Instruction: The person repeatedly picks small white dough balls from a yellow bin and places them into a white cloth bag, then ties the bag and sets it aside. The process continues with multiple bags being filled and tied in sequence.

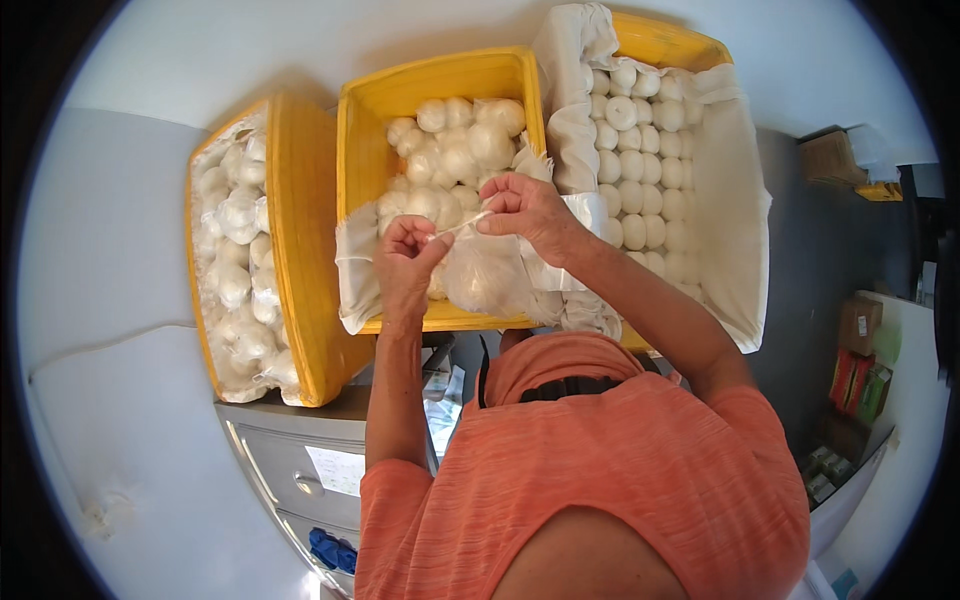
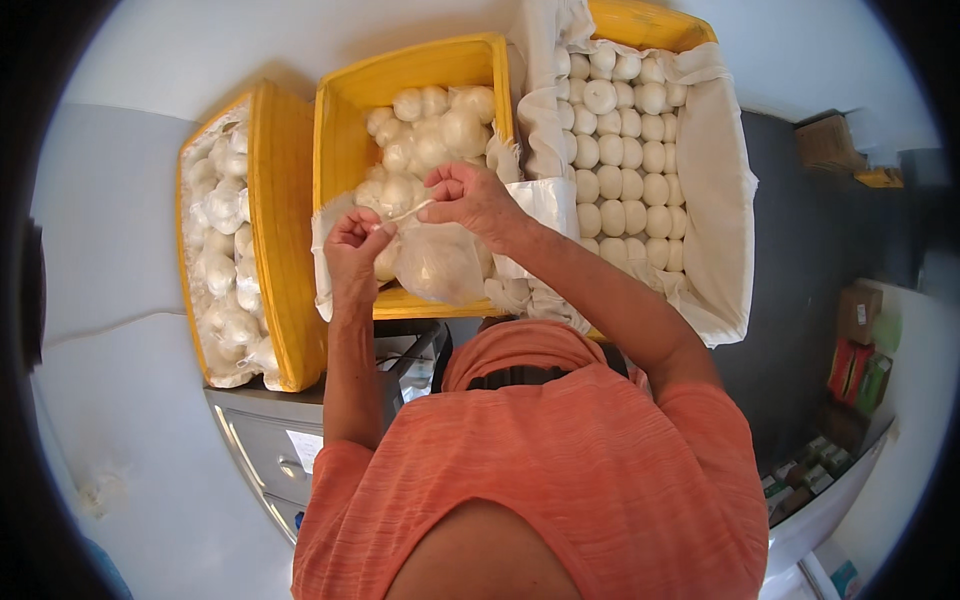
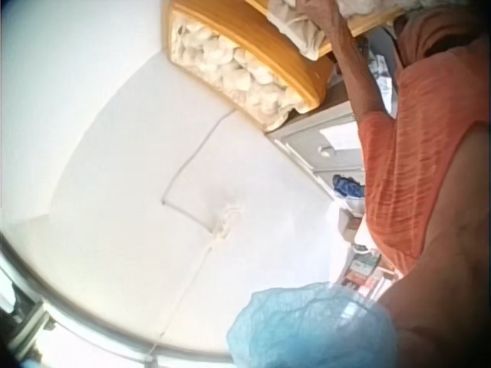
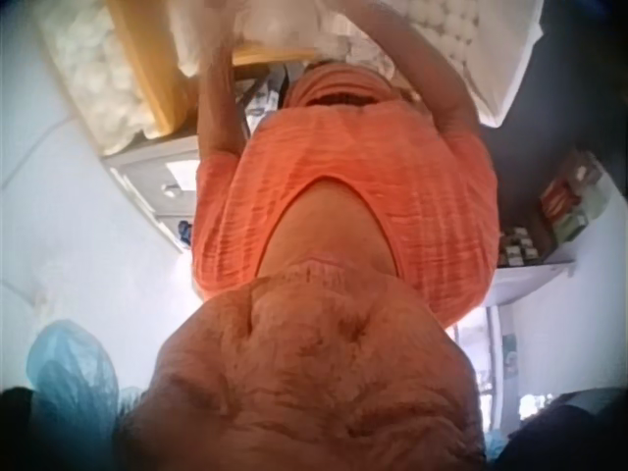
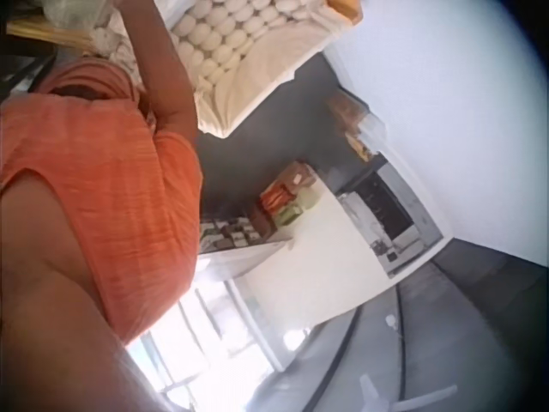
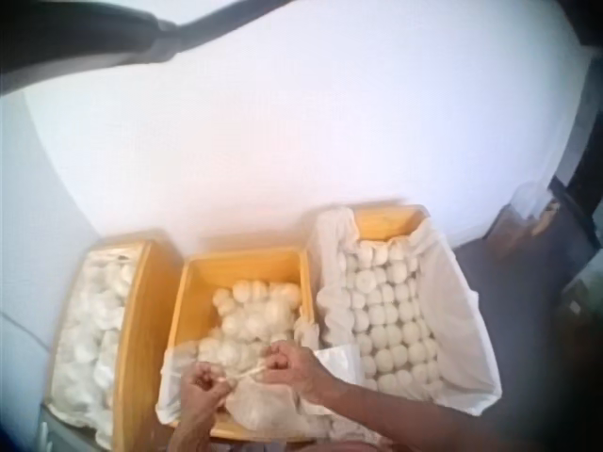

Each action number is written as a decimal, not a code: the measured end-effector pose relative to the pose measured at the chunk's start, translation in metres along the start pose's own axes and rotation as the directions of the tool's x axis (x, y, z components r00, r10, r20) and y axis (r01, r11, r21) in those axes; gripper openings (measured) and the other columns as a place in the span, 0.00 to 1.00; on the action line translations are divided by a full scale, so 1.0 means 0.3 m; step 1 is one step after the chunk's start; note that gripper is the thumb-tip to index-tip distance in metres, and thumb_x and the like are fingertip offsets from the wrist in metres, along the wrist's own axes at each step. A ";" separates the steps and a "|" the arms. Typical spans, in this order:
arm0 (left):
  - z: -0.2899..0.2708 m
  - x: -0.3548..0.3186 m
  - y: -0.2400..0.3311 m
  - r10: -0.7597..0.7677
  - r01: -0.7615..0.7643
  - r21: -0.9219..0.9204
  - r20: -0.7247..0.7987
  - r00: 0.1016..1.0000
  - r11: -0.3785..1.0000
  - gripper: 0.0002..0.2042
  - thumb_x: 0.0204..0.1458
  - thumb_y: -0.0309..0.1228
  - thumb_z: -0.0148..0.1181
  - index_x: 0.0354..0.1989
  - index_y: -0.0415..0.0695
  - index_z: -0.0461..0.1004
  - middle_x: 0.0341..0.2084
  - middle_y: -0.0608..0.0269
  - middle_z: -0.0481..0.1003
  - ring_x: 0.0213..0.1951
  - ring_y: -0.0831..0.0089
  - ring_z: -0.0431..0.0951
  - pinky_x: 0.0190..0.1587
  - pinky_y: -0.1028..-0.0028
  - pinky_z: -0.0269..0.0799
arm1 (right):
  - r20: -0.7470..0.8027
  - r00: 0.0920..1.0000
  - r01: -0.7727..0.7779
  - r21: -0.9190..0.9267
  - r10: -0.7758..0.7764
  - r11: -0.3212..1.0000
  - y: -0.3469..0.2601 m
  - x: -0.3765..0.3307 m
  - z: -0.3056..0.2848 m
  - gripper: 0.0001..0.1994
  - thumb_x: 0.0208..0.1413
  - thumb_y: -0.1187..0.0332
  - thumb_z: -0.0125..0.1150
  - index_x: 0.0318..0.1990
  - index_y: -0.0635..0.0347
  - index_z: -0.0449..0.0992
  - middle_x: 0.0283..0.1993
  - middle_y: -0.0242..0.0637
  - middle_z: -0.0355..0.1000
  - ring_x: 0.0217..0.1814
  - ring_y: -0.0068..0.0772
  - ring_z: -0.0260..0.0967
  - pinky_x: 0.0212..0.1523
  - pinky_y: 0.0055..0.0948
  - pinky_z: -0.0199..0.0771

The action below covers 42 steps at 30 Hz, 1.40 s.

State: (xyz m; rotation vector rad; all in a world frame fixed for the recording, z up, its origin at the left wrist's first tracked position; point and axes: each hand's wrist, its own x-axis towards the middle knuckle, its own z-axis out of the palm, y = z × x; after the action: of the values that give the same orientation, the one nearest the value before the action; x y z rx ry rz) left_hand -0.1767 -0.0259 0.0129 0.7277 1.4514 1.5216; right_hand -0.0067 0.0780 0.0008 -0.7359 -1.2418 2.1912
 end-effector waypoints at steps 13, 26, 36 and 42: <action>-0.075 0.009 -0.075 0.013 -0.097 0.467 0.180 0.984 0.879 0.23 0.48 0.34 0.63 0.54 0.44 0.67 0.62 0.52 0.54 0.60 0.62 0.61 0.56 0.64 0.63 | -0.670 0.736 -0.340 -0.489 -0.097 0.803 0.372 -0.223 -0.589 0.13 0.49 0.61 0.61 0.32 0.65 0.75 0.29 0.38 0.73 0.32 0.23 0.69 0.36 0.24 0.68; 0.351 -0.093 -0.333 0.070 -0.321 0.669 0.374 0.925 0.671 0.19 0.45 0.32 0.64 0.45 0.37 0.70 0.43 0.49 0.71 0.39 0.59 0.74 0.40 0.70 0.70 | -0.275 0.858 0.256 -0.503 -0.434 0.825 0.226 -0.291 -0.213 0.07 0.49 0.70 0.61 0.30 0.65 0.72 0.27 0.38 0.73 0.26 0.27 0.70 0.28 0.25 0.70; 0.022 -0.039 -0.047 -0.011 -0.029 -0.285 -0.138 0.990 0.958 0.06 0.50 0.20 0.59 0.36 0.38 0.73 0.32 0.66 0.75 0.32 0.79 0.74 0.37 0.80 0.71 | 0.268 0.903 0.256 -0.963 -0.334 -0.082 0.463 -0.191 -0.252 0.11 0.44 0.73 0.54 0.38 0.60 0.71 0.45 0.39 0.67 0.50 0.37 0.65 0.47 0.28 0.65; -0.036 -0.145 0.161 0.107 -0.160 -0.401 -0.151 0.983 0.902 0.12 0.51 0.20 0.57 0.45 0.37 0.70 0.41 0.58 0.75 0.42 0.71 0.76 0.48 0.71 0.72 | -0.054 0.980 0.145 -0.466 -0.192 0.873 0.251 -0.140 -0.142 0.13 0.53 0.63 0.57 0.39 0.64 0.76 0.39 0.35 0.74 0.44 0.31 0.69 0.45 0.29 0.67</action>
State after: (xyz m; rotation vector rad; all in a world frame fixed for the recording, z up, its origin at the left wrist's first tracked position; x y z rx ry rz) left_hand -0.1769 -0.0656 0.0654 0.4878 1.1255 1.9323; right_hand 0.0397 0.0420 -0.0753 -0.8666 -1.7302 1.7088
